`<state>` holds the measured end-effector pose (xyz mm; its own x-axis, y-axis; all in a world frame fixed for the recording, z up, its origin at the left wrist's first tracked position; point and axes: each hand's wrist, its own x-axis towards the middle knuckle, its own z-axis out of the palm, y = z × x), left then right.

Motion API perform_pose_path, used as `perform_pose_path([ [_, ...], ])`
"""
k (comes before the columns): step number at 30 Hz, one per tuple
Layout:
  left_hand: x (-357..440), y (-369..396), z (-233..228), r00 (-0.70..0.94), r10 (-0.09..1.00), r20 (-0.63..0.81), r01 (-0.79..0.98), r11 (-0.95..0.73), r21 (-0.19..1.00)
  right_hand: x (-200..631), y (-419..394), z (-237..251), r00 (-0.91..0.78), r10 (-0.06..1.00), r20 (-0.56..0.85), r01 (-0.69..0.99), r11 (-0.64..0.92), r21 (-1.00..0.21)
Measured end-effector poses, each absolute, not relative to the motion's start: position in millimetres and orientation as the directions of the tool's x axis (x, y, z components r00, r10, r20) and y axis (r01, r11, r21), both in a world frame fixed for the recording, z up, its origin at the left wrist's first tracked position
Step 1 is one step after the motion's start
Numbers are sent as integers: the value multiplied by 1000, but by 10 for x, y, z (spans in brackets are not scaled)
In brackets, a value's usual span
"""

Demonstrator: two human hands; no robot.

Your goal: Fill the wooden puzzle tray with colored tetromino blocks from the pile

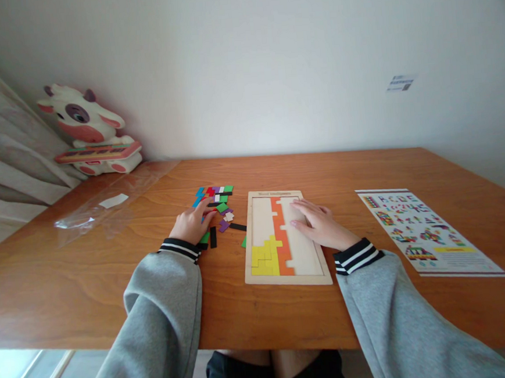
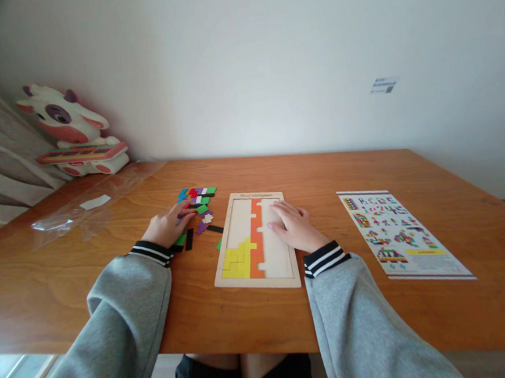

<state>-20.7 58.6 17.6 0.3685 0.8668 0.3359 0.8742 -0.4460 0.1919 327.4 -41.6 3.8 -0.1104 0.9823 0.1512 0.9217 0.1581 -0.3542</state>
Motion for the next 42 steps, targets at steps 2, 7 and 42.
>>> perform_pose_path([
  [2, -197, 584, 179, 331, 877, 349, 895, -409, 179, 3272, -416, 39, -109, 982, 151, 922, 157, -355],
  [7, -212, 592, 175, 269, 889, 370, 913, -357, 196, 3278, -411, 23, -115, 980, 161, 920, 167, -354],
  [42, 730, -174, 263, 673, 565, 477, 261, -785, 562, 2982, -584, 449, -148, 986, 81, 189, 108, -976],
])
